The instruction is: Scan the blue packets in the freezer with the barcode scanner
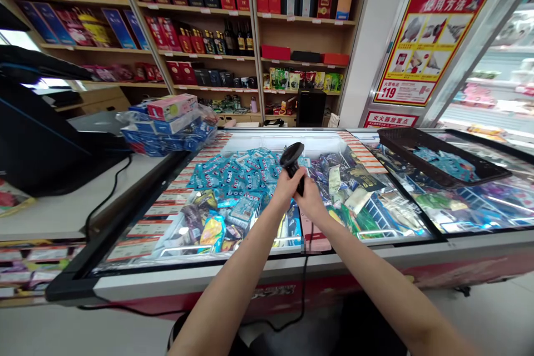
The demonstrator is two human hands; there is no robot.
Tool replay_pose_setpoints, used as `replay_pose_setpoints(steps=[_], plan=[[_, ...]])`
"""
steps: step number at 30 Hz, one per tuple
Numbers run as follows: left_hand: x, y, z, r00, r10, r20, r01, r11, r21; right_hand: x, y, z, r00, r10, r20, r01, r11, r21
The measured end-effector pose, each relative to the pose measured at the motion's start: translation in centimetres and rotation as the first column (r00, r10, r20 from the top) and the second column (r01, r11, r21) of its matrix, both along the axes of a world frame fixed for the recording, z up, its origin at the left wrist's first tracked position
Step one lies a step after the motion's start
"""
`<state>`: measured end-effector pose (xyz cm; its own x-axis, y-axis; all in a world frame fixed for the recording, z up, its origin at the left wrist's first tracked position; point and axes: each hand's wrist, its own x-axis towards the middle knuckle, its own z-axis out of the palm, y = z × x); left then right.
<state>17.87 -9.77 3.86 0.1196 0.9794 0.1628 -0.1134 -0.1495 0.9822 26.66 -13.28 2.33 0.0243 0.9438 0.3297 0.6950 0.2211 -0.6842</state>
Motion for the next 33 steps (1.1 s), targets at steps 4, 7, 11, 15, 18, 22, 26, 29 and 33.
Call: replay_pose_setpoints(steps=[4, 7, 11, 15, 18, 22, 26, 29, 33], plan=[[-3.8, 0.9, 0.7, 0.995, -0.041, -0.095, 0.041, 0.999, -0.009, -0.8, 0.0, 0.1, 0.990, 0.138, 0.020, -0.138, 0.990, 0.025], [-7.8, 1.4, 1.6, 0.981, 0.036, -0.191, -0.036, 0.999, 0.004, -0.6, 0.9, -0.3, 0.972, 0.189, 0.138, -0.190, 0.982, -0.004], [-13.6, 1.3, 2.5, 0.912, 0.193, -0.362, -0.191, 0.981, 0.042, -2.3, 1.6, -1.2, 0.812, 0.395, 0.430, -0.417, 0.908, -0.045], [-17.8, -1.0, 1.3, 0.930, 0.012, -0.366, -0.084, 0.980, -0.182, -4.9, 2.4, -2.0, 0.719, 0.460, 0.521, -0.460, 0.877, -0.140], [-18.7, -2.7, -0.2, 0.918, -0.115, -0.379, -0.020, 0.942, -0.334, -5.7, 3.7, -2.7, 0.714, 0.467, 0.522, -0.408, 0.883, -0.232], [-17.8, -2.4, -0.9, 0.931, -0.181, -0.316, 0.058, 0.931, -0.362, -5.4, 5.2, -3.4, 0.717, 0.447, 0.535, -0.383, 0.894, -0.233], [-17.0, 0.1, -0.8, 0.945, -0.122, -0.305, 0.014, 0.942, -0.335, -4.9, 6.2, -3.1, 0.720, 0.428, 0.547, -0.373, 0.903, -0.215], [-16.7, 1.8, -0.7, 0.938, -0.080, -0.336, -0.038, 0.943, -0.330, -3.7, 6.9, -2.5, 0.742, 0.459, 0.488, -0.397, 0.888, -0.232], [-16.9, 2.7, -0.3, 0.917, -0.132, -0.376, -0.004, 0.941, -0.339, -0.7, 7.8, -1.8, 0.795, 0.527, 0.301, -0.515, 0.848, -0.124]])
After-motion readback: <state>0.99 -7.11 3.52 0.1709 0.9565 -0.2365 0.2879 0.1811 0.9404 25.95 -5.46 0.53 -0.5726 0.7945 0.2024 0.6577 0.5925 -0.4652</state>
